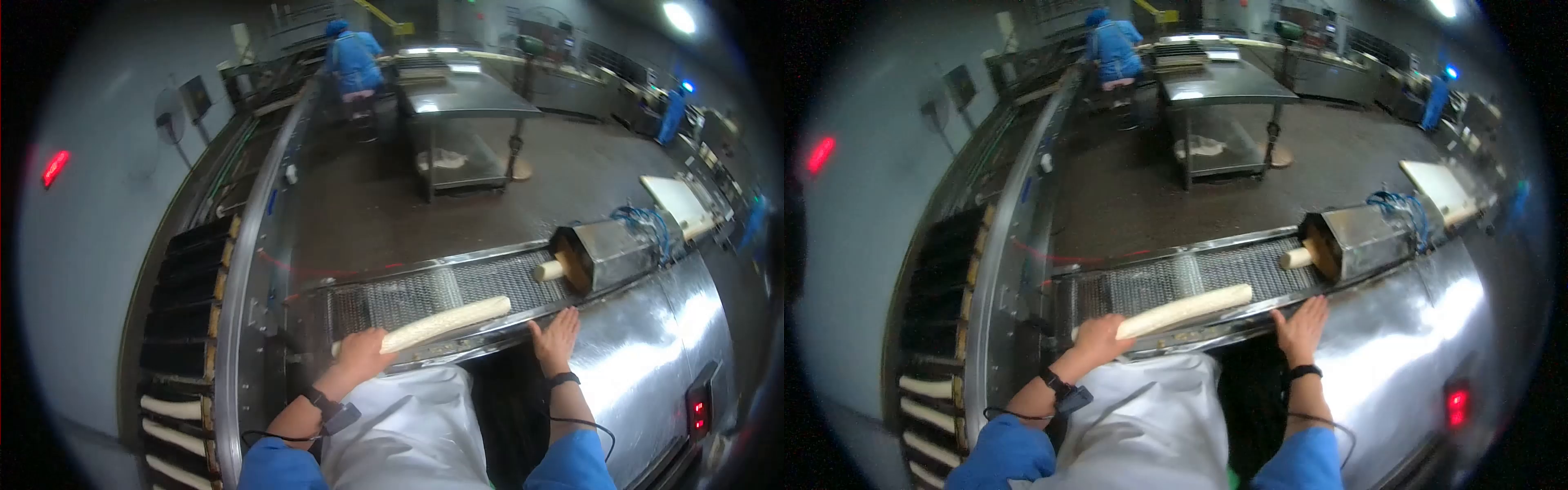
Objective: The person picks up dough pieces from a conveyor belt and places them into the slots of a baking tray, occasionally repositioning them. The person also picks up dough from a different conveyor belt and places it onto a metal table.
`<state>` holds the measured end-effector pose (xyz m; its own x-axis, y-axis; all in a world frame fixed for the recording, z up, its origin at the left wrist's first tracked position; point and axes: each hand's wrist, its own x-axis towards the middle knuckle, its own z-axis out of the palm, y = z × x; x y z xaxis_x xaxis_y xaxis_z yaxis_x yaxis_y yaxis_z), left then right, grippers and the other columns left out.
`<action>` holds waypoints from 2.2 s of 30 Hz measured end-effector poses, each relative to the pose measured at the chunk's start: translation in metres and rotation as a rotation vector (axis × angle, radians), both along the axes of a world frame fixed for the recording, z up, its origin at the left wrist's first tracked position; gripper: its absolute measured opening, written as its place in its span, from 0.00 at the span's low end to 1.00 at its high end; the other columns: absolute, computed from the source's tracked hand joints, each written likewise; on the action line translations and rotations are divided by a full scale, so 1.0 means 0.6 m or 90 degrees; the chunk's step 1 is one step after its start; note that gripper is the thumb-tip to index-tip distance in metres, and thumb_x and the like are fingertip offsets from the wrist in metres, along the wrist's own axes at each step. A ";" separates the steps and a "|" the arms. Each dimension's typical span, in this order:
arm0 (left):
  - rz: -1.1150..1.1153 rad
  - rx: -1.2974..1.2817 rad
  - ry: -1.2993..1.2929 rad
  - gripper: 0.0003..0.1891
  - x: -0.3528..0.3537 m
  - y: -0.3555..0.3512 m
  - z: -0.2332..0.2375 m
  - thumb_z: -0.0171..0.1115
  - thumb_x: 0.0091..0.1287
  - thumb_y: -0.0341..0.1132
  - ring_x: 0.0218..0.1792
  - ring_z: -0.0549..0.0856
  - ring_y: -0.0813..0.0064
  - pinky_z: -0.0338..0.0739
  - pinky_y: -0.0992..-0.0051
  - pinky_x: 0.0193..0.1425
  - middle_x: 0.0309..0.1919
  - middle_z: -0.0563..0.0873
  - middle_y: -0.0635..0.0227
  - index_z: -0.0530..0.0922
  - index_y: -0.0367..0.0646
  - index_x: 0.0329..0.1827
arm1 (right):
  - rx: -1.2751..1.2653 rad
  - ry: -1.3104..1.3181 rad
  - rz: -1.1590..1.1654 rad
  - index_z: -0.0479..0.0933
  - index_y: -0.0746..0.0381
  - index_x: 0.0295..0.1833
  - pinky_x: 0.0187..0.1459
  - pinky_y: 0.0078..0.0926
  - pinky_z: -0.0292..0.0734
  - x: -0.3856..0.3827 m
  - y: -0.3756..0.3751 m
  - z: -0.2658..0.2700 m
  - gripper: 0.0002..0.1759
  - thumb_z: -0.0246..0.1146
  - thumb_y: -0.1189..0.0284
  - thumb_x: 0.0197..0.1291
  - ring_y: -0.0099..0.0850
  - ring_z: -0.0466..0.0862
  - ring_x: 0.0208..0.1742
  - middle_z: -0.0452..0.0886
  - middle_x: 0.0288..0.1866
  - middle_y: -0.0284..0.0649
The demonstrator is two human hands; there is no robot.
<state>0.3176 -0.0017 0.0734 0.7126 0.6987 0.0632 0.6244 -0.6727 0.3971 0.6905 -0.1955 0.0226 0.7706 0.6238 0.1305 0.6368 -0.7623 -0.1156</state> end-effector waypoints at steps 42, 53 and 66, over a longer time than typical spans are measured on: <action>1.098 -0.103 -0.694 0.12 -0.818 -0.057 -0.048 0.49 0.66 0.25 0.34 0.77 0.67 0.76 0.66 0.43 0.33 0.78 0.68 0.80 0.40 0.47 | -0.134 -0.115 0.002 0.52 0.79 0.74 0.78 0.44 0.44 0.013 0.013 -0.044 0.55 0.43 0.35 0.67 0.52 0.52 0.80 0.54 0.77 0.63; 0.712 -0.187 -0.320 0.22 -0.543 0.166 0.053 0.58 0.58 0.30 0.48 0.81 0.63 0.75 0.68 0.48 0.47 0.84 0.54 0.78 0.30 0.56 | -0.091 -0.103 0.000 0.53 0.80 0.73 0.78 0.43 0.44 -0.003 0.013 -0.023 0.55 0.47 0.36 0.66 0.51 0.53 0.80 0.55 0.77 0.63; 0.025 -0.011 0.010 0.33 0.035 0.104 -0.018 0.61 0.68 0.43 0.71 0.68 0.50 0.60 0.57 0.76 0.68 0.72 0.46 0.64 0.34 0.72 | -0.090 -0.048 -0.017 0.50 0.79 0.75 0.79 0.42 0.42 -0.006 0.011 -0.002 0.57 0.50 0.36 0.64 0.49 0.50 0.81 0.51 0.79 0.61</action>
